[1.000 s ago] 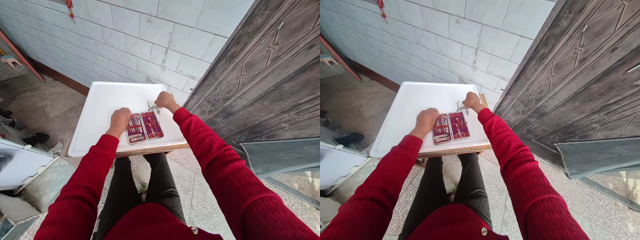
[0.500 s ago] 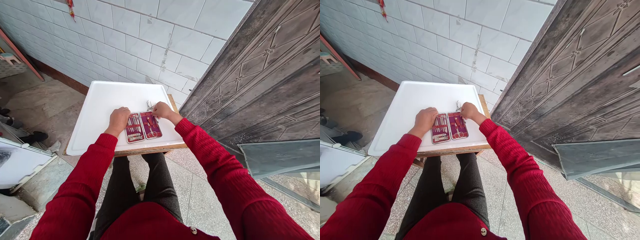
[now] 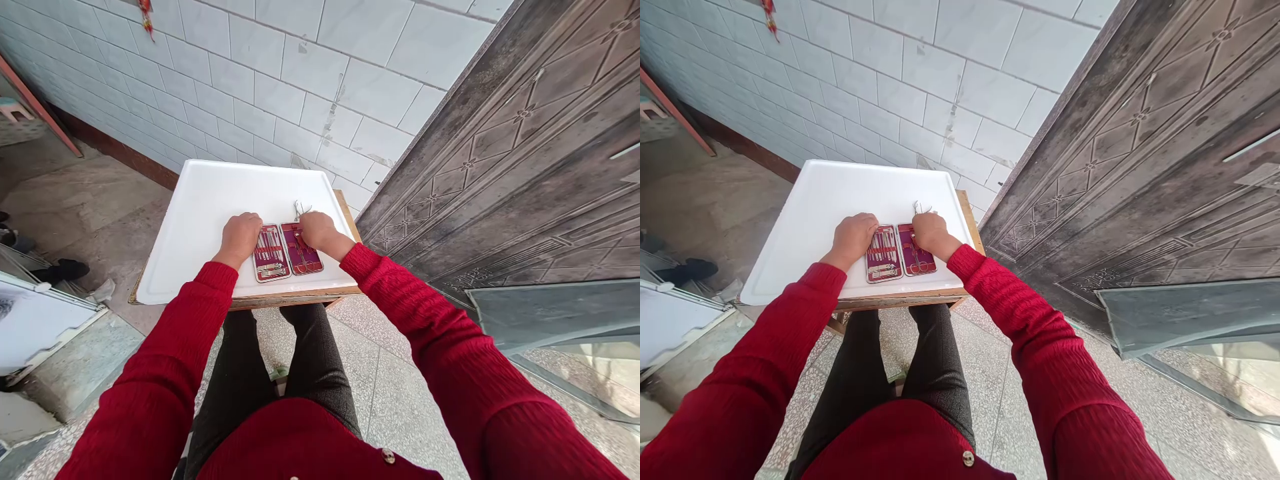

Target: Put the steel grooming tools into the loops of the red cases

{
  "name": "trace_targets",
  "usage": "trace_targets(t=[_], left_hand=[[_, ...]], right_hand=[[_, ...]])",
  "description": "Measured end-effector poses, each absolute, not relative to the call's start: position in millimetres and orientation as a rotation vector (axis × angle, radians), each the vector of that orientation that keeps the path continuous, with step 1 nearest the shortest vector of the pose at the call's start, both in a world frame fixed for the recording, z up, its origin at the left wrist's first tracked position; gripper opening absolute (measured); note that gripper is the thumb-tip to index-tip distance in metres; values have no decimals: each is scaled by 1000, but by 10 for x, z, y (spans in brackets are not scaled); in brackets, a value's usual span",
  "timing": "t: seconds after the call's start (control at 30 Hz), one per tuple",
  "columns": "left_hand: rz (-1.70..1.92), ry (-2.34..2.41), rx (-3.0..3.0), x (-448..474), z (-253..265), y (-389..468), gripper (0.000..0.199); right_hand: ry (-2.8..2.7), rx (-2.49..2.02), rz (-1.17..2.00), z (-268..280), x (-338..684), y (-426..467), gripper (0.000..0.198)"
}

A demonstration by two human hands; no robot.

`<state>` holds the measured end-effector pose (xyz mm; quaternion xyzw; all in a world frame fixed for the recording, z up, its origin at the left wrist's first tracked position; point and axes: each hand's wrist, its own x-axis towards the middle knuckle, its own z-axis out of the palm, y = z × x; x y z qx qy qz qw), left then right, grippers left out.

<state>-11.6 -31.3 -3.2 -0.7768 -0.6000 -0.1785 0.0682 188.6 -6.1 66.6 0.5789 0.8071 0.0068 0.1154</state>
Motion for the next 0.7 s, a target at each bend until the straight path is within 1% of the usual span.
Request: trace_targets(t=[0.17,0.3,0.4,0.6,0.7], left_hand=[[-525,-1813,-2342,-116,-57,-298,29],[-494,-1809,-2342,-119,-69,-288,31],[-469,-1833,-2348,-115,-61,-288,32],[-418,-1871,-2351,-93,-32,-301,30],[-397,-1872,-2362,-83,-26,-302,27]], right_hand=[[2236,1705,-127,676,1939,85,27],[2269,1632,38,692,1792,82,34],[2258,1616,74,689,1697,49,37],[2173,1674,-138,703,1804,74,19],[2161,1702,-175,710,1827,82,22]])
